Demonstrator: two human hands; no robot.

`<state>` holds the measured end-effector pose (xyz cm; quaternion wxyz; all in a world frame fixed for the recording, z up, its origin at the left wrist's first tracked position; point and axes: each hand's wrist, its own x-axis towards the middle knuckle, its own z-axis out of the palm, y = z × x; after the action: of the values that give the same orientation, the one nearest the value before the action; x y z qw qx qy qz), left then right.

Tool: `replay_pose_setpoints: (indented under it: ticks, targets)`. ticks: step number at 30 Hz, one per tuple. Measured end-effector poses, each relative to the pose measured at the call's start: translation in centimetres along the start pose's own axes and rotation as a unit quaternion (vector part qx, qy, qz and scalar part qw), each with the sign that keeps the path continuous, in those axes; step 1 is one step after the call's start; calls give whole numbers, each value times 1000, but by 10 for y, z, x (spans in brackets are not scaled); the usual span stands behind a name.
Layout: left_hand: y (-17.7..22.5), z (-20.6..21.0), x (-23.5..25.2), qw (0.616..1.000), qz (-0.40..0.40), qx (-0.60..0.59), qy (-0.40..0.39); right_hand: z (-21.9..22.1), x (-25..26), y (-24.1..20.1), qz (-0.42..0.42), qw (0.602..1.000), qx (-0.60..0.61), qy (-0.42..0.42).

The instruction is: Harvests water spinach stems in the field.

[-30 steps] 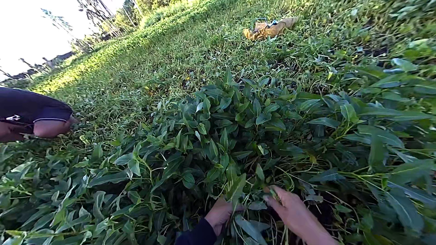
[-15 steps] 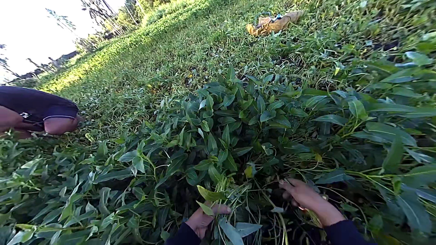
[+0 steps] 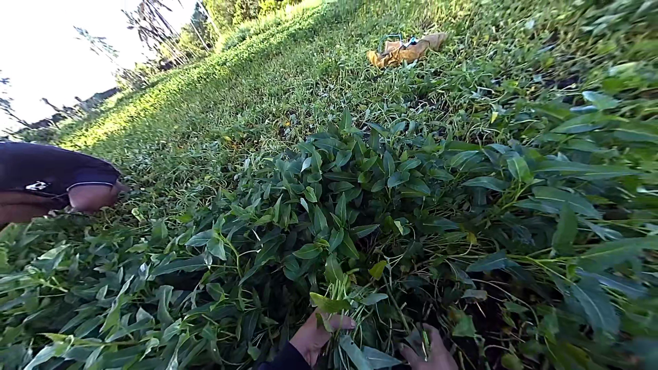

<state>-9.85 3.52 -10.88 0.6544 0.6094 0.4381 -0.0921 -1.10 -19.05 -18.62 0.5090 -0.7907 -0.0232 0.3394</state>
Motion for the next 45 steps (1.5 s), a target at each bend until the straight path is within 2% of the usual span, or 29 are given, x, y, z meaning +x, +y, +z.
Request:
replay_pose_setpoints:
  ticks: [3,7,10,13,19,21,24,26,28,30,32,36,39,41,45]
  targets:
    - [-2,-3,0,1000,-6,5,-9,-6,-2,-4,20,999,35,-36]
    - [-3,1,1,999,32,2,-29,-17,3,4,17,1000,12,5]
    - [-2,2,2,999,36,5,-30,-11,2,13,57,993,55,-86]
    - [-4,2,3,999,36,10,-29,3,-17,-10,3,987,117,-107]
    - [2,21,3,999,41,29,-15,29,-49,-43,-129,983,-3,-131]
    - [4,21,3,998,25,47,-13,26,-51,-52,-143,978,-55,-140]
    - [-5,17,8,999,-11,44,-27,12,-49,-61,-148,960,-132,-200]
    - [-10,17,11,1000,-4,7,-23,1,-40,-63,-178,941,-155,-242]
    - [-7,13,8,1000,-7,-22,-10,-14,-20,-60,-178,941,-150,-244]
    - [-2,6,2,999,-20,-45,0,-31,13,-61,-116,955,-184,-200]
    - [3,4,-4,998,-34,-50,9,-35,48,-67,-43,949,-254,-181]
    - [-4,6,-1,999,-15,-28,14,0,90,-96,-19,921,-315,-231]
    - [-3,6,-3,999,-14,-30,8,31,104,-112,-2,867,-404,-291]
    - [1,-3,-8,999,-19,-45,-2,34,109,-116,-2,841,-453,-296]
    - [2,-50,-32,997,43,-70,10,-2,126,-96,-27,861,-406,-303]
